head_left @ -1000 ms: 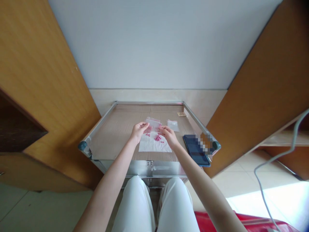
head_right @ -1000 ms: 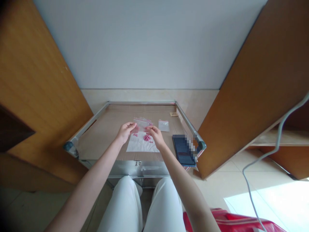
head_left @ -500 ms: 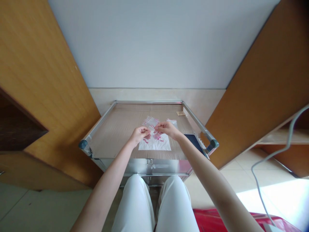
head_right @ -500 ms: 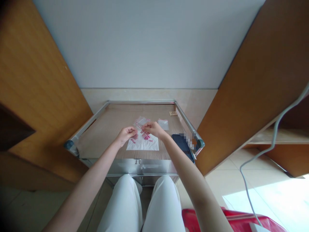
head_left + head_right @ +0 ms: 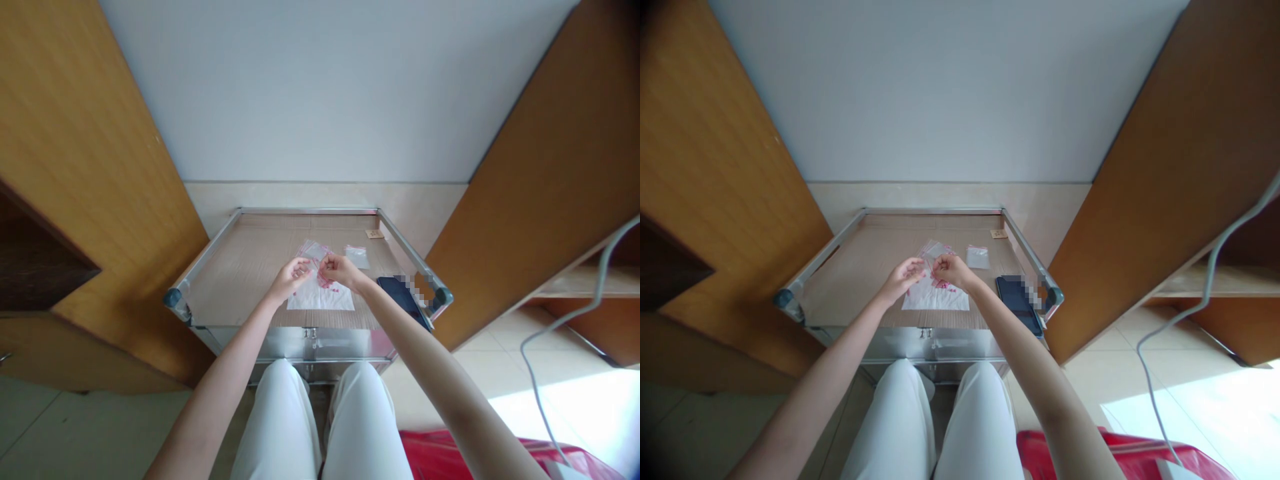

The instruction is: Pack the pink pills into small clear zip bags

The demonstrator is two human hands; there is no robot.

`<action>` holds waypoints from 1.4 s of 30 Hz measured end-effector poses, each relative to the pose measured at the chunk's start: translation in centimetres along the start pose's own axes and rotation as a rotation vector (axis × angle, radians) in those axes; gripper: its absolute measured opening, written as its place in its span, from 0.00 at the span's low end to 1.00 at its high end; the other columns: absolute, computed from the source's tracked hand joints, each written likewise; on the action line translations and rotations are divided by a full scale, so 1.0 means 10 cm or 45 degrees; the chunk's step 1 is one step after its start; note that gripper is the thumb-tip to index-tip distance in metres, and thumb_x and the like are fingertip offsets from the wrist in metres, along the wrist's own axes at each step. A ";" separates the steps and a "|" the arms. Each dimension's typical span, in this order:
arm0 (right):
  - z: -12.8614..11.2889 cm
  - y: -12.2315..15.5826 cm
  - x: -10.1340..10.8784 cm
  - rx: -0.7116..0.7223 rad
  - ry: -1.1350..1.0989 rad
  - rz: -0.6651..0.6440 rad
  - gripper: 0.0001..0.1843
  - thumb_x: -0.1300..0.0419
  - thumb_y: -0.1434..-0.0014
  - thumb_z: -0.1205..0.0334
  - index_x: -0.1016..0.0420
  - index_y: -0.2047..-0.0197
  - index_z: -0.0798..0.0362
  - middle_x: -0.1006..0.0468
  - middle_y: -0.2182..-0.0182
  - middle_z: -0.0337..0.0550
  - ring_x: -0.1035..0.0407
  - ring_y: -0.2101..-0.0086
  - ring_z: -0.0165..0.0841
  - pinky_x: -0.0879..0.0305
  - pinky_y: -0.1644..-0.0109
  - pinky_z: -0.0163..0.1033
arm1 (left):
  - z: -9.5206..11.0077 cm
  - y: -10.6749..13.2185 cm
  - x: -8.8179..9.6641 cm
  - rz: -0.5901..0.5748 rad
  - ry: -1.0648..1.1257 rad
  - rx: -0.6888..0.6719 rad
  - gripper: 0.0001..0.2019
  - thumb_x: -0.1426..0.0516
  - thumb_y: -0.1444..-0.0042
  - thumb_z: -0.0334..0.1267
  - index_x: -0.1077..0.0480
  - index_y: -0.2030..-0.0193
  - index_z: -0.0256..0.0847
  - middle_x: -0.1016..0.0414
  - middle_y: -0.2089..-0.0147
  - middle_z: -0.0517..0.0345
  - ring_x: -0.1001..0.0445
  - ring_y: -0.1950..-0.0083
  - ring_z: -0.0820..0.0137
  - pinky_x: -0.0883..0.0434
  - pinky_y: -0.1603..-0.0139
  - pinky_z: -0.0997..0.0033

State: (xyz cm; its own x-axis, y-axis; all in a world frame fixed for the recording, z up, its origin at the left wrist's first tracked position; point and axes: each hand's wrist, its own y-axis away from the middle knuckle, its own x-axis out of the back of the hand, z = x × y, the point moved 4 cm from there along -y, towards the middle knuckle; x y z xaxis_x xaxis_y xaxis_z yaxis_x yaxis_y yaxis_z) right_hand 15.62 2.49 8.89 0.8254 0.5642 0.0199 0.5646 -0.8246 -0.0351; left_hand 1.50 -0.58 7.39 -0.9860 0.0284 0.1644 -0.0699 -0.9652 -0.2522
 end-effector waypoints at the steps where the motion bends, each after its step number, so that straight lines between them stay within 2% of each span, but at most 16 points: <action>1: 0.02 -0.01 0.00 0.002 0.033 0.002 0.06 0.42 0.60 0.67 0.35 0.75 0.57 0.32 0.85 0.34 0.35 0.84 0.25 0.39 0.82 0.28 | 0.03 0.01 -0.01 0.011 -0.056 -0.056 0.20 0.40 0.60 0.41 0.34 0.57 0.41 0.30 0.65 0.55 0.32 0.70 0.73 0.36 0.74 0.78; 3: 0.06 -0.02 0.02 0.000 0.106 0.008 0.05 0.43 0.59 0.68 0.32 0.74 0.58 0.32 0.85 0.35 0.35 0.84 0.25 0.39 0.81 0.29 | 0.08 0.03 -0.04 0.026 -0.184 -0.156 0.27 0.37 0.66 0.39 0.35 0.55 0.42 0.31 0.60 0.54 0.33 0.66 0.72 0.36 0.68 0.76; 6: 0.13 -0.05 0.06 0.023 0.189 0.000 0.09 0.46 0.59 0.69 0.27 0.71 0.59 0.32 0.85 0.35 0.37 0.83 0.24 0.40 0.81 0.29 | 0.11 0.05 -0.08 0.072 -0.383 -0.234 0.33 0.35 0.71 0.39 0.36 0.52 0.44 0.31 0.58 0.54 0.34 0.65 0.70 0.36 0.62 0.72; 11: 0.14 -0.07 0.06 0.139 0.380 -0.089 0.11 0.46 0.56 0.67 0.25 0.69 0.58 0.36 0.86 0.33 0.43 0.84 0.21 0.47 0.82 0.27 | 0.13 0.07 -0.13 0.108 -0.450 -0.316 0.32 0.36 0.69 0.41 0.36 0.52 0.45 0.31 0.59 0.54 0.35 0.65 0.70 0.37 0.61 0.71; 15: 0.07 -0.07 0.03 0.162 0.530 -0.057 0.15 0.46 0.57 0.68 0.25 0.64 0.57 0.42 0.87 0.31 0.51 0.84 0.19 0.54 0.83 0.27 | 0.15 0.10 -0.15 0.086 -0.534 -0.390 0.31 0.38 0.65 0.43 0.37 0.50 0.44 0.31 0.59 0.54 0.34 0.66 0.71 0.36 0.61 0.72; 20: -0.02 -0.04 -0.03 0.165 0.557 -0.087 0.20 0.49 0.54 0.68 0.28 0.57 0.60 0.41 0.86 0.32 0.51 0.84 0.20 0.53 0.81 0.28 | 0.11 0.12 -0.12 0.132 -0.615 -0.447 0.33 0.39 0.63 0.44 0.42 0.48 0.43 0.34 0.53 0.52 0.34 0.62 0.70 0.35 0.61 0.70; 23: -0.05 -0.07 -0.03 0.227 0.654 -0.110 0.19 0.51 0.54 0.69 0.27 0.58 0.59 0.36 0.84 0.34 0.50 0.83 0.21 0.52 0.80 0.28 | 0.04 0.13 -0.15 0.176 -0.668 -0.520 0.34 0.39 0.62 0.45 0.45 0.46 0.43 0.36 0.51 0.51 0.34 0.59 0.69 0.34 0.61 0.69; 26: -0.09 -0.13 -0.03 0.295 0.845 -0.139 0.18 0.51 0.55 0.72 0.25 0.62 0.58 0.32 0.81 0.36 0.47 0.81 0.21 0.50 0.78 0.29 | -0.01 0.14 -0.19 0.294 -0.676 -0.561 0.32 0.41 0.59 0.44 0.47 0.46 0.42 0.36 0.53 0.50 0.34 0.59 0.68 0.34 0.61 0.68; 29: -0.16 -0.17 -0.09 0.303 1.045 -0.257 0.16 0.52 0.57 0.75 0.24 0.70 0.58 0.31 0.82 0.36 0.45 0.81 0.22 0.50 0.77 0.29 | -0.02 0.16 -0.23 0.388 -0.675 -0.592 0.30 0.41 0.57 0.42 0.46 0.47 0.42 0.36 0.54 0.50 0.35 0.55 0.67 0.35 0.57 0.65; 32: -0.22 -0.19 -0.16 0.260 1.179 -0.381 0.13 0.51 0.57 0.76 0.26 0.77 0.58 0.31 0.84 0.37 0.43 0.80 0.23 0.49 0.76 0.29 | -0.01 0.16 -0.25 0.387 -0.682 -0.619 0.29 0.42 0.57 0.40 0.46 0.47 0.42 0.37 0.52 0.51 0.37 0.51 0.66 0.37 0.52 0.64; 35: -0.24 -0.21 -0.18 0.189 1.232 -0.357 0.08 0.46 0.56 0.73 0.27 0.81 0.58 0.32 0.84 0.37 0.42 0.81 0.23 0.49 0.77 0.29 | 0.00 0.16 -0.24 0.389 -0.707 -0.625 0.29 0.42 0.58 0.40 0.46 0.47 0.42 0.37 0.52 0.51 0.37 0.51 0.66 0.37 0.52 0.64; 38: -0.21 -0.23 -0.17 0.133 1.227 -0.296 0.04 0.40 0.58 0.66 0.27 0.79 0.57 0.32 0.85 0.37 0.42 0.81 0.24 0.50 0.78 0.30 | 0.00 0.15 -0.22 0.418 -0.747 -0.632 0.30 0.41 0.59 0.39 0.46 0.47 0.42 0.36 0.53 0.51 0.36 0.53 0.66 0.36 0.53 0.64; 42: -0.20 -0.23 -0.15 0.136 1.242 -0.320 0.08 0.37 0.61 0.61 0.26 0.75 0.57 0.35 0.87 0.34 0.44 0.82 0.23 0.52 0.79 0.30 | 0.01 0.16 -0.21 0.462 -0.777 -0.693 0.29 0.41 0.59 0.37 0.44 0.48 0.41 0.35 0.54 0.52 0.35 0.54 0.67 0.37 0.53 0.63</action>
State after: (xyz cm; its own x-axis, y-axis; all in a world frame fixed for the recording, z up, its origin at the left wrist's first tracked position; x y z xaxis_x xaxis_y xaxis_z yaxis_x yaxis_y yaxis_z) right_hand 13.05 3.43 10.92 0.3522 0.4021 0.8452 0.7584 -0.6518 -0.0060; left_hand 3.45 -2.21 6.70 -0.7199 -0.5479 0.4261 0.0153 -0.6263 -0.7795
